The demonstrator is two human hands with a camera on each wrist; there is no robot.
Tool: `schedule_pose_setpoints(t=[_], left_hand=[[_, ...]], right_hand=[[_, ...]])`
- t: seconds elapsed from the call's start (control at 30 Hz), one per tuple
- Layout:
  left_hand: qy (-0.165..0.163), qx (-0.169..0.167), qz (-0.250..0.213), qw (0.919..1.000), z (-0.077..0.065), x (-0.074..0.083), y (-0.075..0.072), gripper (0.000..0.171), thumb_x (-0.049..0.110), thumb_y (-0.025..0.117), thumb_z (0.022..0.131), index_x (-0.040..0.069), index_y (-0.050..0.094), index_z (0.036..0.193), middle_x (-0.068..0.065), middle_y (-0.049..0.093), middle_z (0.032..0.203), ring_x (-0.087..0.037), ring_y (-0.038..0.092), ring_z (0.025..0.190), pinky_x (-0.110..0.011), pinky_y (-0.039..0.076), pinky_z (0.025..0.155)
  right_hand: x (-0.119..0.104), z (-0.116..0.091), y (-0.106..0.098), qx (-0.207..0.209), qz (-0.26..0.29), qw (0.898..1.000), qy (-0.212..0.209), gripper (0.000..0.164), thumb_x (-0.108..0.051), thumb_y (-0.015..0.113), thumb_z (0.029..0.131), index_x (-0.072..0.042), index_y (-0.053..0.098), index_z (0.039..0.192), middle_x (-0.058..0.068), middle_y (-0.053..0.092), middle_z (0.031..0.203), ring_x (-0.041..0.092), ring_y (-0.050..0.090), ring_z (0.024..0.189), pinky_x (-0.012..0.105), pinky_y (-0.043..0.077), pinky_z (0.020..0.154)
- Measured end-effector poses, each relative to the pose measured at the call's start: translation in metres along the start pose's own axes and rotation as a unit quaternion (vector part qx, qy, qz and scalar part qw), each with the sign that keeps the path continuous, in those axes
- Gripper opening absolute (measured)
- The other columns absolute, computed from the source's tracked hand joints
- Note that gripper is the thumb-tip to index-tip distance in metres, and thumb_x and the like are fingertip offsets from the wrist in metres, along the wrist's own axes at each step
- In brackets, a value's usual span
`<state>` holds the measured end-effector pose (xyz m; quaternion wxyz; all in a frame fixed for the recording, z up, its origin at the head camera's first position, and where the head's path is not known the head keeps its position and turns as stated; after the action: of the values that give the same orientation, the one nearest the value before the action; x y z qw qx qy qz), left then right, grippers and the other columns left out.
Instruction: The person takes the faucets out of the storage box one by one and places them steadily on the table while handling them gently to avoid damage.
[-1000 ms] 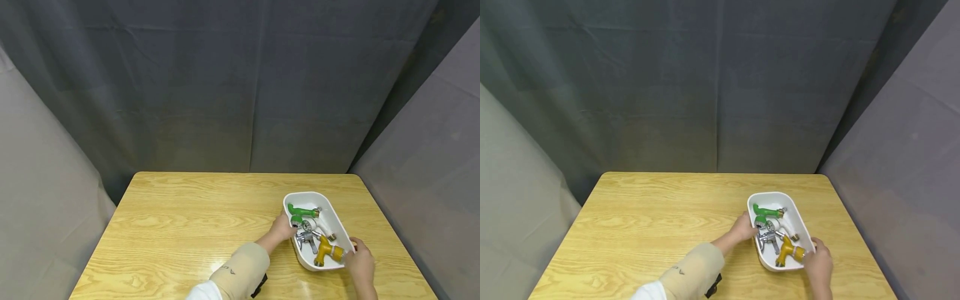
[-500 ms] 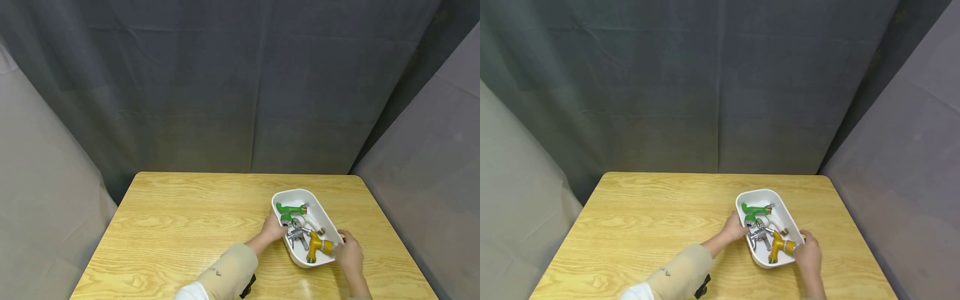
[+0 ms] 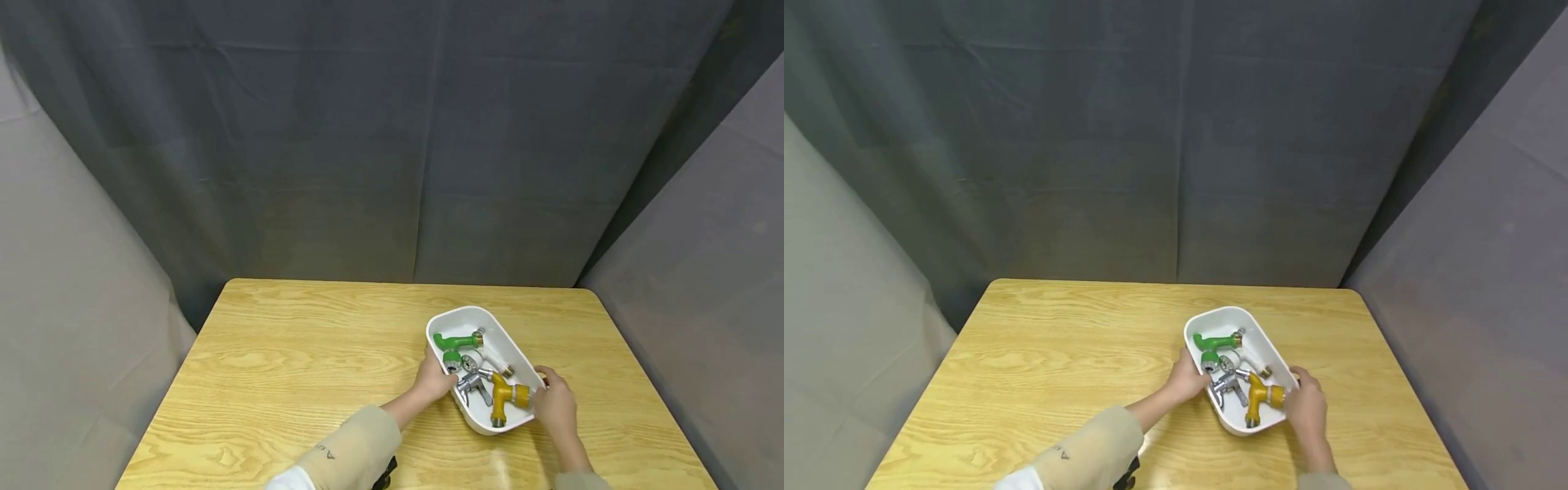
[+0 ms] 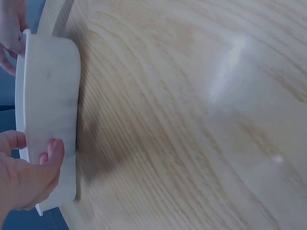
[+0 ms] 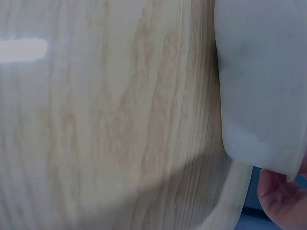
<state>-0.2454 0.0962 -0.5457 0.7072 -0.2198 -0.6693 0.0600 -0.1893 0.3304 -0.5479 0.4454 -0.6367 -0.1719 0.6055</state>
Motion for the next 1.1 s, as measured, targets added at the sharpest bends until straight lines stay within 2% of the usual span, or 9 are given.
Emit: schedule_pose_setpoints(t=[0.23,0.47,0.6,0.83,1.1], left_hand=[[0.001,0.022,-0.040,0.9989,-0.007,-0.010,-0.011,0.086,-0.008,0.061,0.064,-0.009,0.017,0.138,-0.031,0.047,0.121,-0.041,0.052,0.107,-0.043,0.041,0.093],[-0.007,0.049,-0.075,0.9959,-0.018,-0.021,-0.024,0.085,-0.009,0.061,0.066,-0.007,0.015,0.138,-0.032,0.047,0.121,-0.041,0.052,0.107,-0.042,0.042,0.093],[-0.009,0.069,-0.080,0.9943,-0.023,-0.027,-0.031,0.084,-0.009,0.062,0.066,-0.008,0.016,0.137,-0.032,0.048,0.120,-0.040,0.053,0.107,-0.041,0.042,0.094],[-0.002,0.082,-0.109,0.9907,-0.028,-0.031,-0.041,0.086,-0.010,0.059,0.067,-0.008,0.011,0.138,-0.035,0.043,0.124,-0.041,0.050,0.110,-0.041,0.041,0.094],[0.000,0.115,-0.098,0.9884,-0.036,-0.039,-0.052,0.086,-0.009,0.060,0.067,-0.007,0.012,0.138,-0.035,0.046,0.120,-0.041,0.052,0.106,-0.043,0.043,0.091]], right_hand=[[-0.014,0.007,0.011,-0.006,-0.003,0.999,-0.032,0.041,0.009,0.045,0.076,0.003,0.055,0.115,0.025,0.060,0.089,0.035,0.057,0.076,0.047,0.044,0.063],[-0.029,0.011,0.024,-0.028,0.003,0.999,-0.046,0.040,0.009,0.046,0.077,0.003,0.055,0.116,0.022,0.059,0.088,0.031,0.056,0.074,0.042,0.045,0.061],[-0.038,0.014,0.031,-0.033,0.009,0.998,-0.059,0.040,0.009,0.046,0.077,0.002,0.056,0.116,0.022,0.060,0.089,0.032,0.056,0.077,0.044,0.045,0.064],[-0.049,0.019,0.041,-0.040,0.011,0.996,-0.079,0.039,0.010,0.048,0.078,0.001,0.057,0.115,0.022,0.060,0.091,0.033,0.058,0.080,0.047,0.046,0.068],[-0.060,0.023,0.054,-0.053,0.013,0.994,-0.093,0.038,0.010,0.048,0.079,0.000,0.057,0.115,0.020,0.060,0.092,0.031,0.058,0.080,0.045,0.047,0.067]])
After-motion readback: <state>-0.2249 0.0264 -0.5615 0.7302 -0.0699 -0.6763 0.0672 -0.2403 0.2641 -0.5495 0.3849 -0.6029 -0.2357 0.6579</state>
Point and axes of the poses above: each hand's wrist, its own z-axis towards the middle knuckle, its own y-axis out of the palm, x = y × z, the point moved 5 cm from there along z, towards the middle knuckle
